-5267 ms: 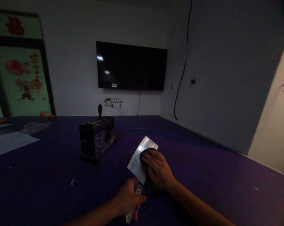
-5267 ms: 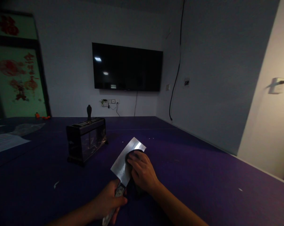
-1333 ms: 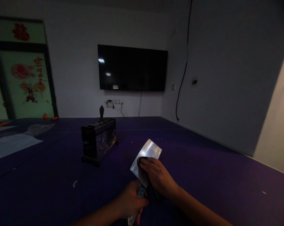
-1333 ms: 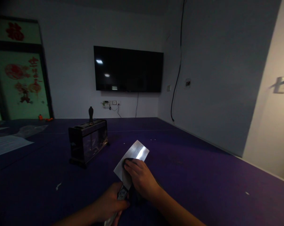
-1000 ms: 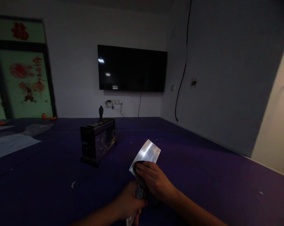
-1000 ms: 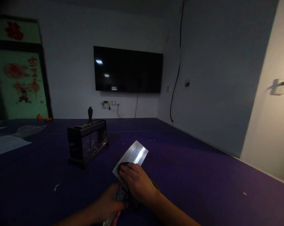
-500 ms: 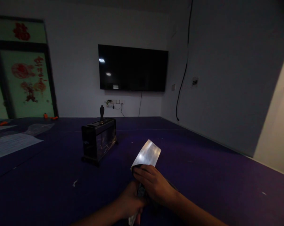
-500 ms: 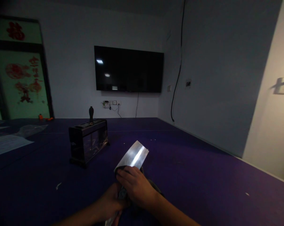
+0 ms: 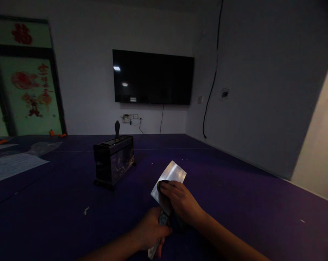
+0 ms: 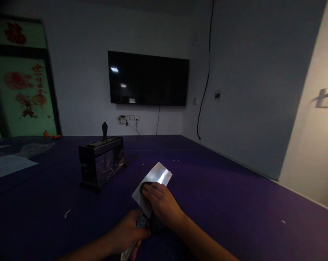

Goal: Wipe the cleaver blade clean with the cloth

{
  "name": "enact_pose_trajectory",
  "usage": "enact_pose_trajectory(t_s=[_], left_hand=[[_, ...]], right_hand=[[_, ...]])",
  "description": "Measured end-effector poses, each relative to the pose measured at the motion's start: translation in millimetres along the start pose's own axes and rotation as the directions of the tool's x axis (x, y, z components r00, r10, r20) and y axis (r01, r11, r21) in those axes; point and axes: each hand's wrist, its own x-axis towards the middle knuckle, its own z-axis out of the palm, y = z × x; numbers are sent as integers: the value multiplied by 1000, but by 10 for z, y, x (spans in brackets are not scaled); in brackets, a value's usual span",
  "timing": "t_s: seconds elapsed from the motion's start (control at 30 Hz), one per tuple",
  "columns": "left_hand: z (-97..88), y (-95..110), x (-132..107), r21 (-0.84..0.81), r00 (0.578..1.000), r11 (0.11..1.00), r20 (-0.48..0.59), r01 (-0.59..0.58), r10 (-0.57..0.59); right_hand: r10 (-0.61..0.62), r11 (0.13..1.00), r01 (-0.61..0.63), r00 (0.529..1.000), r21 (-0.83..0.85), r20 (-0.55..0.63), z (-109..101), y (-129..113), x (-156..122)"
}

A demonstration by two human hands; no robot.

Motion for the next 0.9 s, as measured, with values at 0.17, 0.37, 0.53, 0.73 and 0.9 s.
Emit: enact_pose_trajectory(t_s=[0.17,0.37,0.53,0.73,0.9], left_hand=[[10,-6,4,1,1000,1000,6,17,-17],[25,-7,26,14,999,1000,-32,12,-11],[45,45,33,-4,999,999,-9,-47,47],[67,116,20,14,998,999,-30,-52,53],[58,57,24,10,999,1000,-19,-29,29]], right_hand=[[-5,1000,5,1000,-1,-16,11,-14,-3],[-43,999,43,999,22,24,-21,-82,-2],[-107,994,104,992,38,66,-14,-145,-1],[-106,994,103,987,30,117,-36,-158,9],[-75,996,69,988,47,132,-84,-138,44]])
